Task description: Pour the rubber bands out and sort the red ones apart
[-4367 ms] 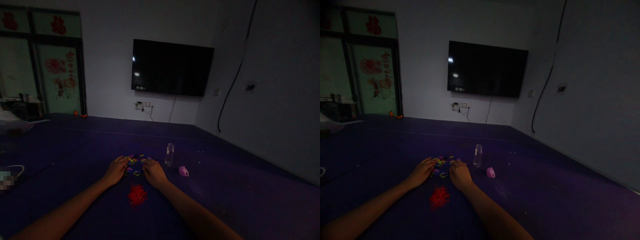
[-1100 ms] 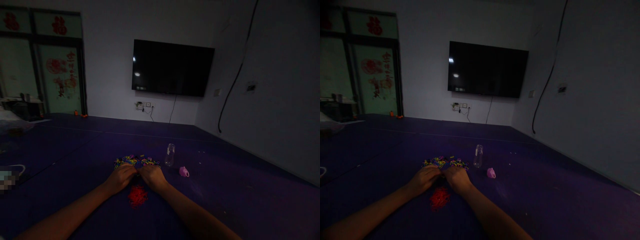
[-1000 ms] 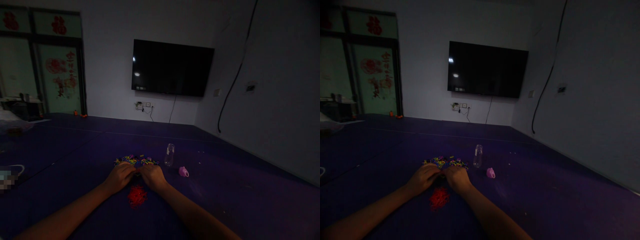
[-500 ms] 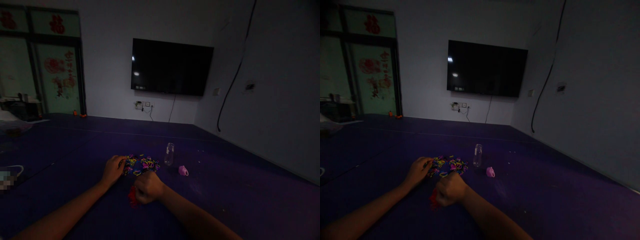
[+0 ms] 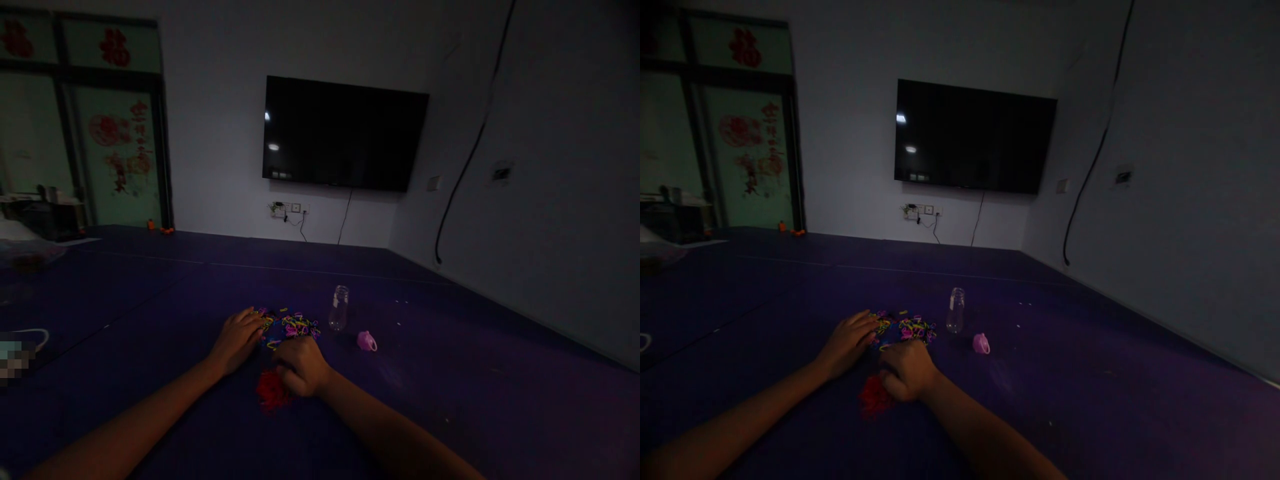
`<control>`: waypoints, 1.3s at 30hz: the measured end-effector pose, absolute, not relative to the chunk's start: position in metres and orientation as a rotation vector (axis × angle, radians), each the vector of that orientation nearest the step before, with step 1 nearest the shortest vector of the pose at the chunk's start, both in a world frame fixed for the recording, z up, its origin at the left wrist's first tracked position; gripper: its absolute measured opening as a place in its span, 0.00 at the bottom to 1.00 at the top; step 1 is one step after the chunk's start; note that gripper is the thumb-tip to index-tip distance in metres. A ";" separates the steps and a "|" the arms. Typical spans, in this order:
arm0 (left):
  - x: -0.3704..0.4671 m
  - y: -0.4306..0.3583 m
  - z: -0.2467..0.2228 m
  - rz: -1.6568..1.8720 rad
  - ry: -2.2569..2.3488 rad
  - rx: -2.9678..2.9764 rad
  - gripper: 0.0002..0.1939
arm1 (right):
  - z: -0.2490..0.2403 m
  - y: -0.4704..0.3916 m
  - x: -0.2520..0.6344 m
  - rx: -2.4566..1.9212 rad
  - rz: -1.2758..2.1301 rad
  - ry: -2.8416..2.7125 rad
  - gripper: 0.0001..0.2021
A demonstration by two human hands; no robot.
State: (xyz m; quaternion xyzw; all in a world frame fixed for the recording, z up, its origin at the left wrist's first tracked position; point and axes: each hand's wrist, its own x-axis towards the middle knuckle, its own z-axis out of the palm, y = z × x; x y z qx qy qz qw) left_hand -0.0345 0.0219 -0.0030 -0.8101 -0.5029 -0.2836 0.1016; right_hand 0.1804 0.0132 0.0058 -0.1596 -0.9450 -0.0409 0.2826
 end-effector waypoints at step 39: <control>-0.040 0.038 0.003 -0.714 -1.338 -2.675 0.14 | 0.008 0.041 0.177 -1.228 -0.095 -2.326 0.11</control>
